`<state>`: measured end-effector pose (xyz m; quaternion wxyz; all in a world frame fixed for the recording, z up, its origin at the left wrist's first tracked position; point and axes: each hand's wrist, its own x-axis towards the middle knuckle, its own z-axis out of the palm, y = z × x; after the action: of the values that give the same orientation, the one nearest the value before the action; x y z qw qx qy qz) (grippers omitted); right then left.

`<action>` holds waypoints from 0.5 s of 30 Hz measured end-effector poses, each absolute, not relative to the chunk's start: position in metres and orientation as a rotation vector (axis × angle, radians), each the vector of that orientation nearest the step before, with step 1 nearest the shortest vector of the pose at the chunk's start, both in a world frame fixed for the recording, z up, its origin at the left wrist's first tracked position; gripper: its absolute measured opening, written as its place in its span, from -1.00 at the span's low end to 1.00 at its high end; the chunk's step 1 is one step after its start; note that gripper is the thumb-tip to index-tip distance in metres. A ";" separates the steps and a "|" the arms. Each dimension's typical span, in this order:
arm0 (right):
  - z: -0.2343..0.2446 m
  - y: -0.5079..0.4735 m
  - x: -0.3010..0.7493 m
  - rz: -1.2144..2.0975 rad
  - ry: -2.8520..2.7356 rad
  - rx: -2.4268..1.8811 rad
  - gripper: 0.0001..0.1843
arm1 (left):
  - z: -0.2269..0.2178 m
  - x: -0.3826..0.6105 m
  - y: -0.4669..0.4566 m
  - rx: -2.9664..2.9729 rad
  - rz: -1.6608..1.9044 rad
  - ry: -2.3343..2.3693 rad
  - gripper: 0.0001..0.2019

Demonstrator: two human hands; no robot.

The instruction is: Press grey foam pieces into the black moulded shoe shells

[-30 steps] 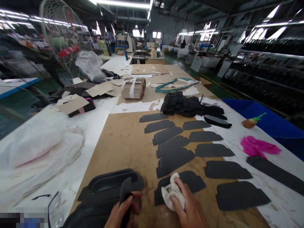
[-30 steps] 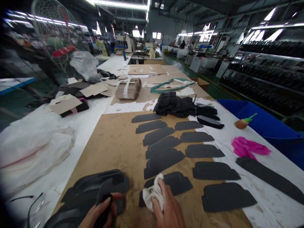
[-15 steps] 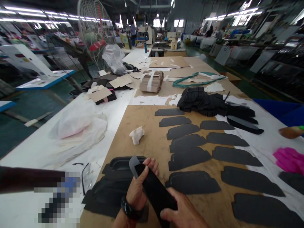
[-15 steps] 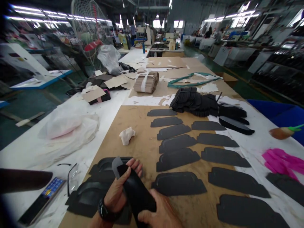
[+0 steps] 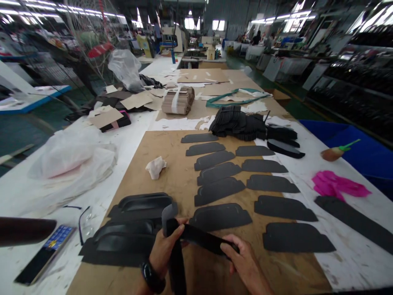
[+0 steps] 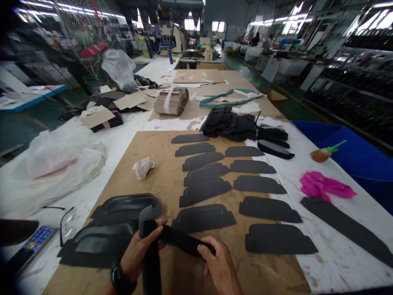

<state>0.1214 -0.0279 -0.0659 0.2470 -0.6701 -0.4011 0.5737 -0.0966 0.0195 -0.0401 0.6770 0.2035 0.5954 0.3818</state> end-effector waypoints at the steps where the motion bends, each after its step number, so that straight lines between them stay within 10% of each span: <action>1: -0.069 -0.028 0.126 1.535 -1.044 -1.851 -0.52 | -0.042 -0.099 0.015 0.529 0.811 1.405 -0.51; 15: -0.079 0.004 0.170 1.215 -1.029 -2.033 -0.49 | -0.068 -0.096 0.013 1.074 0.736 1.589 -0.73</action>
<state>0.1701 0.0045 -0.0793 0.2759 -0.7567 -0.3831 0.4522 -0.0963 0.0127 -0.0675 0.5173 0.4474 0.6620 0.3066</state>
